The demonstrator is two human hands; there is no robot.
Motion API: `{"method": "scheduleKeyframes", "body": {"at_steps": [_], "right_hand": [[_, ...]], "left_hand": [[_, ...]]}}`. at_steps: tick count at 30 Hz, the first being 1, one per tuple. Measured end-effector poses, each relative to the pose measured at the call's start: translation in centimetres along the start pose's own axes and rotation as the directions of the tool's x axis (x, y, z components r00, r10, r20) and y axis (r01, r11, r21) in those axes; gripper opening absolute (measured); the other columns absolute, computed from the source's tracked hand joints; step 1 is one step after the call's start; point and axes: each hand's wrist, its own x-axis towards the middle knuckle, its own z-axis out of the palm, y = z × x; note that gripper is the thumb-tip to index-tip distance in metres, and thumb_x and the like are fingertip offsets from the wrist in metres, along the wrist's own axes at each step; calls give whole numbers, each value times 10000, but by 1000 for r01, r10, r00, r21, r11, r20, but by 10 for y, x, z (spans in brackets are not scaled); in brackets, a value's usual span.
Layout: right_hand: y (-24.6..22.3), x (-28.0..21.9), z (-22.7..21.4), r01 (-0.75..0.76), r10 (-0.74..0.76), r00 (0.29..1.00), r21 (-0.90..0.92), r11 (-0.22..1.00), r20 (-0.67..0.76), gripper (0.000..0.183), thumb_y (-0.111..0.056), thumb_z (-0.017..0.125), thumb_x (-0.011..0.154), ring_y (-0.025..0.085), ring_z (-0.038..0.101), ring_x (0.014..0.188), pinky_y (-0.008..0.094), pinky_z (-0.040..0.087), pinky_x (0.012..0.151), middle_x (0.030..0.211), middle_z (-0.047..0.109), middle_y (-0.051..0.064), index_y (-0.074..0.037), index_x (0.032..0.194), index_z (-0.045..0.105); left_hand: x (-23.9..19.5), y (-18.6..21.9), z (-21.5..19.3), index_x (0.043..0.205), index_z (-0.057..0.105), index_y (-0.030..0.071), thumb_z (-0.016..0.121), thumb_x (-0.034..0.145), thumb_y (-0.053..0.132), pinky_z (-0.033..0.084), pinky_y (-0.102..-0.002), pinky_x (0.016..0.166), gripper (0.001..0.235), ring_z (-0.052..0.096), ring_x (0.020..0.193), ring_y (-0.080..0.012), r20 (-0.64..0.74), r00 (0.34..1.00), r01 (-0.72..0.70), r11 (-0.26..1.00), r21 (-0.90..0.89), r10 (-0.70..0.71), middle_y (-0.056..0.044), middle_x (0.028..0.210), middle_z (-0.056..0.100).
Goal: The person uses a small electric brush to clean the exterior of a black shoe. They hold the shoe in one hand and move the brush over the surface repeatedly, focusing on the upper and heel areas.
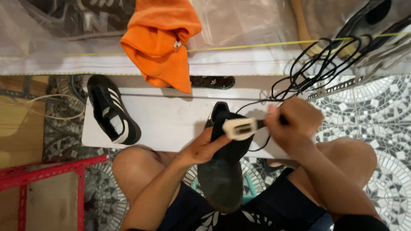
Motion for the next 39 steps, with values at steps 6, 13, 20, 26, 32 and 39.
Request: {"method": "scheduleKeyframes", "body": {"at_steps": [6, 13, 20, 26, 32, 39], "right_hand": [[16, 32, 19, -12, 11, 1000, 39, 999, 16, 433, -124, 774, 1011, 398, 564, 562, 421, 450, 546, 590, 484, 138, -88, 651, 536], [-7, 20, 3, 41, -40, 998, 20, 999, -58, 464, -167, 736, 1023, 355, 473, 500, 399, 400, 517, 569, 415, 81, -131, 617, 514], [0, 37, -4, -21, 24, 997, 29, 999, -77, 500, -21, 730, 1043, 304, 389, 527, 388, 285, 532, 570, 380, 82, -54, 620, 467], [10, 34, 6, 125, -126, 989, -24, 992, -77, 456, -76, 763, 1010, 372, 492, 500, 406, 409, 522, 557, 414, 98, -91, 626, 519], [44, 9, 1, 124, -132, 980, -60, 990, -147, 481, -64, 713, 1062, 395, 436, 513, 427, 357, 514, 584, 415, 122, -82, 633, 494], [53, 15, 29, 90, -94, 995, -100, 991, -28, 508, -194, 711, 1046, 346, 472, 500, 417, 355, 499, 568, 414, 93, -107, 613, 461]], "left_hand": [[6, 58, 23, 838, 718, 88, 582, 1087, 225, 439, -196, 606, 315, 540, 652, -82, -157, 987, 56, 992, 113, -38, 9, 691, 605], [4, 46, 16, 770, 676, 119, 561, 1092, 299, 402, -191, 545, 387, 518, 605, -78, -257, 963, 106, 989, 101, -77, 20, 632, 576], [1, 36, 16, 1112, 662, 74, 531, 1066, 365, 484, -252, 845, 322, 604, 967, -122, -343, 937, 111, 985, 131, -60, -30, 1035, 660], [6, 64, 26, 1058, 643, 82, 550, 1063, 355, 484, -242, 769, 288, 597, 877, -112, -383, 923, 105, 986, 126, -49, -34, 934, 648], [7, 70, 20, 773, 607, 123, 574, 1082, 321, 424, -193, 486, 369, 531, 544, -77, -393, 919, 75, 989, 127, -20, -6, 558, 569], [8, 38, 6, 798, 645, 118, 574, 1082, 324, 420, -190, 448, 358, 532, 525, -85, -429, 897, 141, 988, 58, -103, 12, 580, 548]]}}
